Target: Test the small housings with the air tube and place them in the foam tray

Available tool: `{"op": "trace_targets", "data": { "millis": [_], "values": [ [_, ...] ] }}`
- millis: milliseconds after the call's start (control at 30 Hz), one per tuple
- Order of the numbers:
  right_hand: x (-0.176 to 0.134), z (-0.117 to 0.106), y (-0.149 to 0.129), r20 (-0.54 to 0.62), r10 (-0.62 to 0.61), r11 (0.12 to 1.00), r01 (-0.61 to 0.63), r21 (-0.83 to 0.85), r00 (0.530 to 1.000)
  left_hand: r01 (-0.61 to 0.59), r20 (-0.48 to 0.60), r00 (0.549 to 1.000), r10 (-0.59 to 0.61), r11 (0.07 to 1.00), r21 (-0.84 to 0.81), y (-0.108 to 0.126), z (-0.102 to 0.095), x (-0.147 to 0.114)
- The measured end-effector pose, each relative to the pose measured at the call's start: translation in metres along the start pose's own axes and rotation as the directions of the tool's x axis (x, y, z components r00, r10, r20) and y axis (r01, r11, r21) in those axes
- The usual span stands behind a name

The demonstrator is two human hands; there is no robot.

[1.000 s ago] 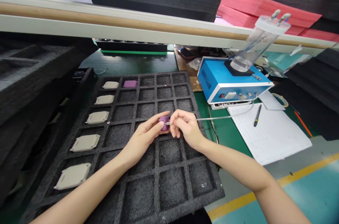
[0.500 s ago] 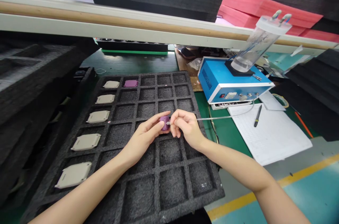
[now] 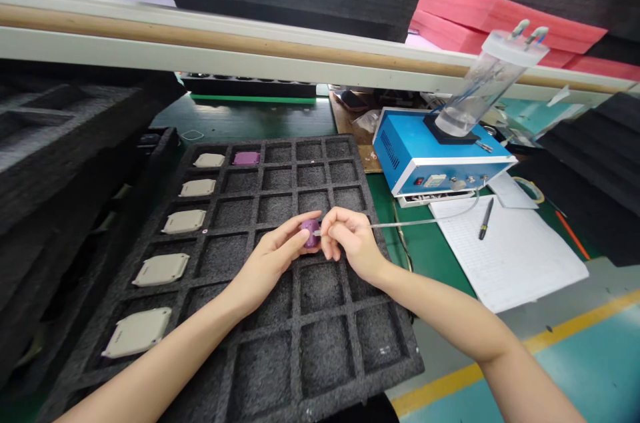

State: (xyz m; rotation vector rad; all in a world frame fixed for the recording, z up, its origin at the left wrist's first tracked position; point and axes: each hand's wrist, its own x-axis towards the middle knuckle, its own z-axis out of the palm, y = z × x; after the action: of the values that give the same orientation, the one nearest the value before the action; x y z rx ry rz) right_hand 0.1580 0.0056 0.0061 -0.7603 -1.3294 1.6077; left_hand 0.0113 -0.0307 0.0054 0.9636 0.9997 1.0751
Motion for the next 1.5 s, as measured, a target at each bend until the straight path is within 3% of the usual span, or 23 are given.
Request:
{"op": "trace_targets", "data": {
  "millis": [1500],
  "values": [
    [-0.0011, 0.0005, -0.0005, 0.006, -0.004, 1.0, 0.004, -0.004, 1.0, -0.013, 0.01, 1.0, 0.013, 1.0, -0.025, -0.0054, -0.0031, 0.002]
  ]
}}
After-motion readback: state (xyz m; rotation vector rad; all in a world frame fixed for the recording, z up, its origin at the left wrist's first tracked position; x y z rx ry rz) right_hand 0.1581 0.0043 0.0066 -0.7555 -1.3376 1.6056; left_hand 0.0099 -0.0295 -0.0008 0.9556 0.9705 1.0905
